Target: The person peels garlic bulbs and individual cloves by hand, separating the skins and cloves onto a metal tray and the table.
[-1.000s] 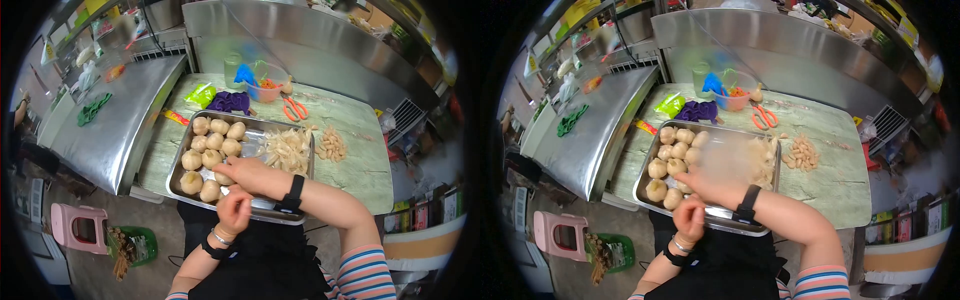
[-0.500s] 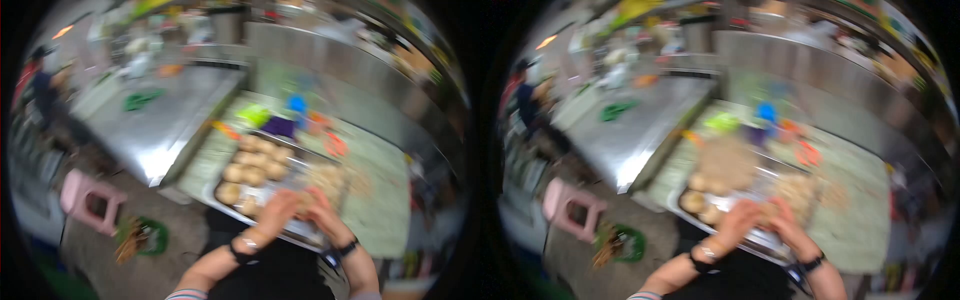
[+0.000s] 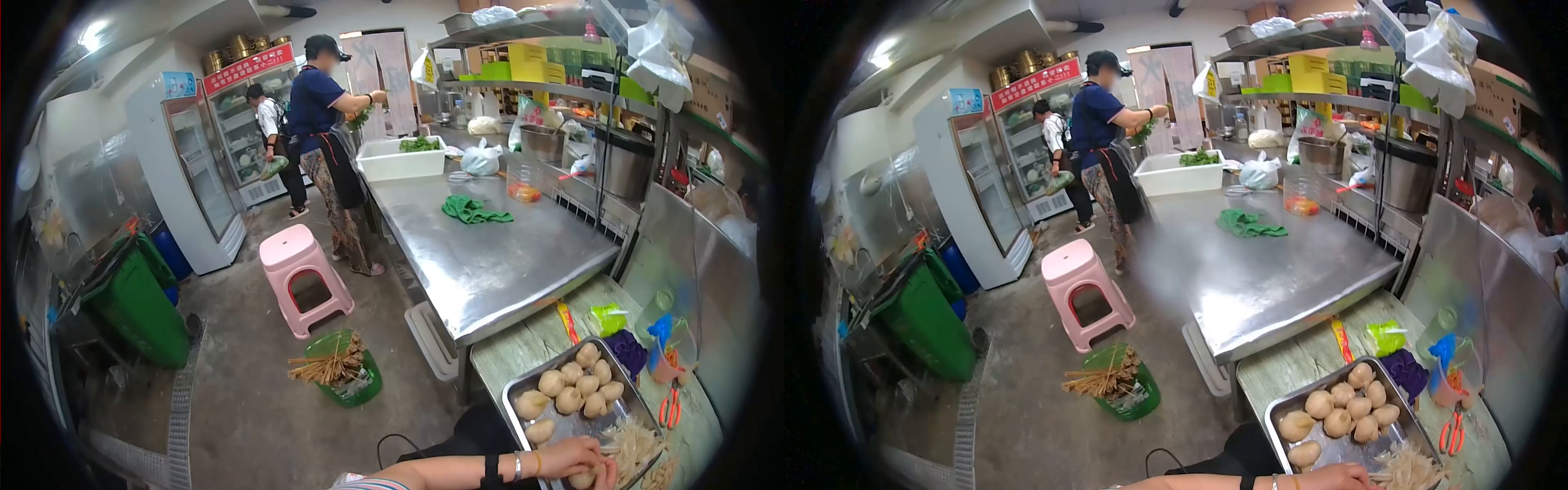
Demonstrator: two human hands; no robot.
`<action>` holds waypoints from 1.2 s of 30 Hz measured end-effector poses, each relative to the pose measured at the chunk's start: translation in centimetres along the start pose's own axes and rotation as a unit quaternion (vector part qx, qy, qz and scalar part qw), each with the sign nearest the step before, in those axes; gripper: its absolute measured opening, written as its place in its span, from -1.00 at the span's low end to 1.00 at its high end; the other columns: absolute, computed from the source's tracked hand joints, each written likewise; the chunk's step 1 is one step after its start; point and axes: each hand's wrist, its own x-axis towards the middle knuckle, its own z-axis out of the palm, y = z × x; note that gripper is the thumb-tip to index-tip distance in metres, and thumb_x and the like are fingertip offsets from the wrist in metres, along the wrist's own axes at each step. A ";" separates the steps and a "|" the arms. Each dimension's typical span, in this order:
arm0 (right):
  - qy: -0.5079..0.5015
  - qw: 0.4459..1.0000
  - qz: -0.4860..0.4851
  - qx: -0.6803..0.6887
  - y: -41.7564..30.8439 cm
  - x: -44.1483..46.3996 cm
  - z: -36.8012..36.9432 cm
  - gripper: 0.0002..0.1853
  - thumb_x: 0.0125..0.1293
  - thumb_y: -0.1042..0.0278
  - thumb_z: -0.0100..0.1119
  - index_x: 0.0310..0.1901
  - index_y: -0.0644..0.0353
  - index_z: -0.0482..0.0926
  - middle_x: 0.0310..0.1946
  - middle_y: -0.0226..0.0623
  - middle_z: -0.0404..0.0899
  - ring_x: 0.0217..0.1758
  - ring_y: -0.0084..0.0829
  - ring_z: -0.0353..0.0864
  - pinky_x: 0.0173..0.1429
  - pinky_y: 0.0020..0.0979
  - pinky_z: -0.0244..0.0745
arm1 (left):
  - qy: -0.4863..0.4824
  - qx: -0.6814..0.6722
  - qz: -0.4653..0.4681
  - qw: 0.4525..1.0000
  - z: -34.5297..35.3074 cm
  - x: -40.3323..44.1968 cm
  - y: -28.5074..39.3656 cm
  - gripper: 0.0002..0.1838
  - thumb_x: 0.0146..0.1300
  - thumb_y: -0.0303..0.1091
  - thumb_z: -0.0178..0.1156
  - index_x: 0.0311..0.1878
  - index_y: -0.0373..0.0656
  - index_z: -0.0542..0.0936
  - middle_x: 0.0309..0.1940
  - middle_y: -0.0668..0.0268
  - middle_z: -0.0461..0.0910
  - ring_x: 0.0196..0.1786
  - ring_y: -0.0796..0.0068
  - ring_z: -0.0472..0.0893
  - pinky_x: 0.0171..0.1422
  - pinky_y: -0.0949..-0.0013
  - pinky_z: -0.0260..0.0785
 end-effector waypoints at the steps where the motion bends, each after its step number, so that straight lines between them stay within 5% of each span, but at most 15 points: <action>1: -0.003 1.000 -0.011 -0.019 0.1 0.0 0.1 -0.77 0.22 0.33 0.16 -0.14 0.19 0.43 -0.34 -0.34 0.55 -0.37 -0.54 0.48 -0.37 -0.54 0.34 | -0.001 -0.008 -0.027 1.000 0.2 -0.1 -0.3 -0.89 0.07 -0.46 0.17 -0.30 -0.19 0.55 -0.19 0.21 0.46 -0.05 0.14 0.46 0.03 0.23 0.32; 11: 0.009 0.965 -0.143 -0.220 0.8 -1.0 1.0 -0.75 0.24 0.33 0.18 -0.09 0.21 0.48 -0.30 -0.27 0.58 -0.31 -0.44 0.54 -0.29 -0.48 0.41 | 0.023 0.063 -0.013 0.998 0.6 -0.8 0.1 -0.86 0.09 -0.33 0.18 -0.38 -0.21 0.53 -0.30 0.17 0.45 -0.18 0.10 0.48 -0.11 0.20 0.35; 19: 0.047 0.915 -0.206 -0.343 0.1 -1.9 0.8 -0.73 0.25 0.33 0.20 -0.06 0.24 0.52 -0.26 -0.21 0.60 -0.27 -0.36 0.59 -0.22 -0.43 0.46 | 0.051 -0.014 -0.178 0.983 1.3 -0.5 -0.7 -0.83 0.16 -0.33 0.00 -0.36 -0.25 0.43 -0.38 0.08 0.44 -0.21 0.01 0.47 -0.14 0.13 0.31; 23: 0.061 0.897 -0.220 -0.379 0.0 -2.5 0.4 -0.72 0.26 0.33 0.21 -0.04 0.25 0.54 -0.25 -0.17 0.61 -0.25 -0.32 0.61 -0.19 -0.40 0.49 | 0.046 -0.017 -0.172 0.984 1.1 -0.7 0.5 -0.80 0.21 -0.29 -0.05 -0.30 -0.26 0.39 -0.34 0.04 0.44 -0.20 -0.01 0.47 -0.11 0.14 0.30; 29: 0.049 0.865 -0.268 -0.422 0.0 -2.1 0.2 -0.76 0.20 0.34 0.21 -0.14 0.24 0.51 -0.32 -0.25 0.53 -0.30 -0.43 0.51 -0.21 -0.46 0.42 | 0.030 -0.047 -0.137 0.989 2.3 -0.4 -1.8 -0.84 0.18 -0.33 -0.02 -0.32 -0.24 0.41 -0.29 0.07 0.40 -0.17 0.04 0.44 -0.12 0.18 0.31; 32: 0.059 0.909 -0.251 -0.327 4.2 0.9 -2.8 -0.76 0.07 0.41 0.24 -0.22 0.19 0.45 -0.44 -0.38 0.44 -0.43 -0.56 0.40 -0.33 -0.55 0.32 | 0.010 0.031 -0.089 0.995 1.7 -0.6 -0.2 -0.87 0.08 -0.35 0.07 -0.41 -0.22 0.46 -0.33 0.14 0.38 -0.18 0.11 0.43 -0.13 0.23 0.33; 34: 0.061 0.928 -0.248 -0.270 7.3 3.1 -5.0 -0.74 -0.01 0.46 0.27 -0.28 0.15 0.41 -0.51 -0.47 0.39 -0.52 -0.65 0.33 -0.40 -0.62 0.26 | 0.059 0.213 0.051 0.974 2.4 -1.1 -1.1 -0.88 -0.03 -0.36 0.14 -0.50 -0.20 0.49 -0.34 0.18 0.38 -0.21 0.17 0.44 -0.15 0.28 0.34; 36: 0.060 0.936 -0.248 -0.242 8.7 4.3 -6.1 -0.70 -0.10 0.51 0.29 -0.34 0.11 0.37 -0.59 -0.56 0.33 -0.60 -0.73 0.26 -0.48 -0.68 0.20 | 0.060 0.223 0.055 0.971 2.1 -1.2 -0.6 -0.88 -0.04 -0.35 0.14 -0.51 -0.20 0.50 -0.36 0.19 0.38 -0.23 0.19 0.44 -0.17 0.28 0.34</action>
